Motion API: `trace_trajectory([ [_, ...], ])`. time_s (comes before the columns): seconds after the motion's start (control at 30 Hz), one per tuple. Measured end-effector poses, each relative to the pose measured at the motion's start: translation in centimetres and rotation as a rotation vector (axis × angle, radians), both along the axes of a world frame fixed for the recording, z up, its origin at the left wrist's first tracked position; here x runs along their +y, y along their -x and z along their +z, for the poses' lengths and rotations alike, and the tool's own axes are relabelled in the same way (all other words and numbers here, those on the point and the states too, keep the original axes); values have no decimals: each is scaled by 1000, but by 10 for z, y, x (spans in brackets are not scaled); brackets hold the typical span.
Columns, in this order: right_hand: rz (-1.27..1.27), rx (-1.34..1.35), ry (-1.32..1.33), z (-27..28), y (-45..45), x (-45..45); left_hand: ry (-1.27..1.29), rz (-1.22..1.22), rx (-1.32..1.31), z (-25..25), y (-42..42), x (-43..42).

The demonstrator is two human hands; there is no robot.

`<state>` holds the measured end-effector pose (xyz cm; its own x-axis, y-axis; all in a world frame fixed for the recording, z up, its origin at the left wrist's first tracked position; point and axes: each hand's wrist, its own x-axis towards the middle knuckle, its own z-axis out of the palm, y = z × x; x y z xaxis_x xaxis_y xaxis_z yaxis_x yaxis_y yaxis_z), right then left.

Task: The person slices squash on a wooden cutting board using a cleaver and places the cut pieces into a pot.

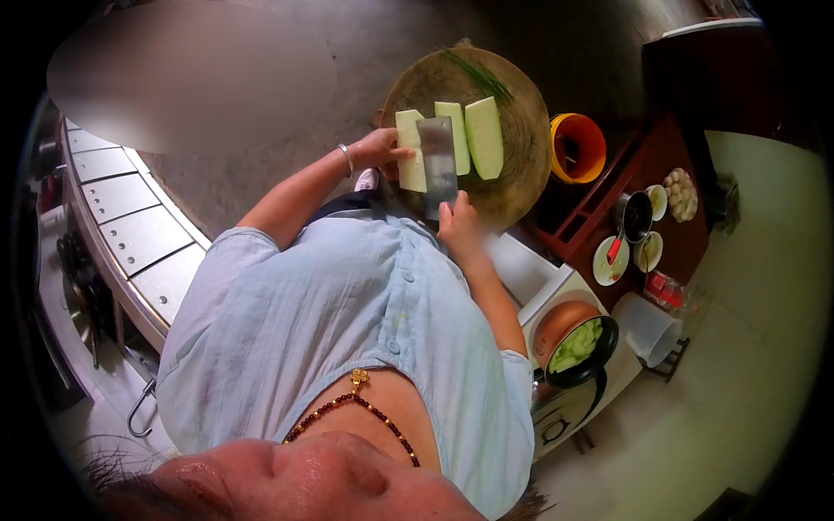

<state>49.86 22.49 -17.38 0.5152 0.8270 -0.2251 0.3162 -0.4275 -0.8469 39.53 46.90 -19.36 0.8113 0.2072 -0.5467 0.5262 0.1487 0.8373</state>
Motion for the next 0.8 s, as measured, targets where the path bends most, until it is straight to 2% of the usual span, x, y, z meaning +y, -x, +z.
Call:
trace_trajectory([
  [0.07, 18, -29, 13, -6, -1, -3, 15, -17, -5, -4, 1, 1],
  [0.23, 31, 94, 204, 45, -2, 14, 6, -25, 4, -7, 3, 2],
  [0.33, 154, -308, 105, 31, 0, 10, -8, -19, 15, -17, 3, 3],
  [0.5, 128, -170, 159, 35, -3, 2, 33, 54, -3, -8, 7, 0],
  [0.7, 138, -141, 169, 50, -3, -11, -261, -44, 113, 13, 6, -4],
  [0.8, 153, -155, 195, 59, -4, -27, -198, -47, 188, 19, 4, -9],
])
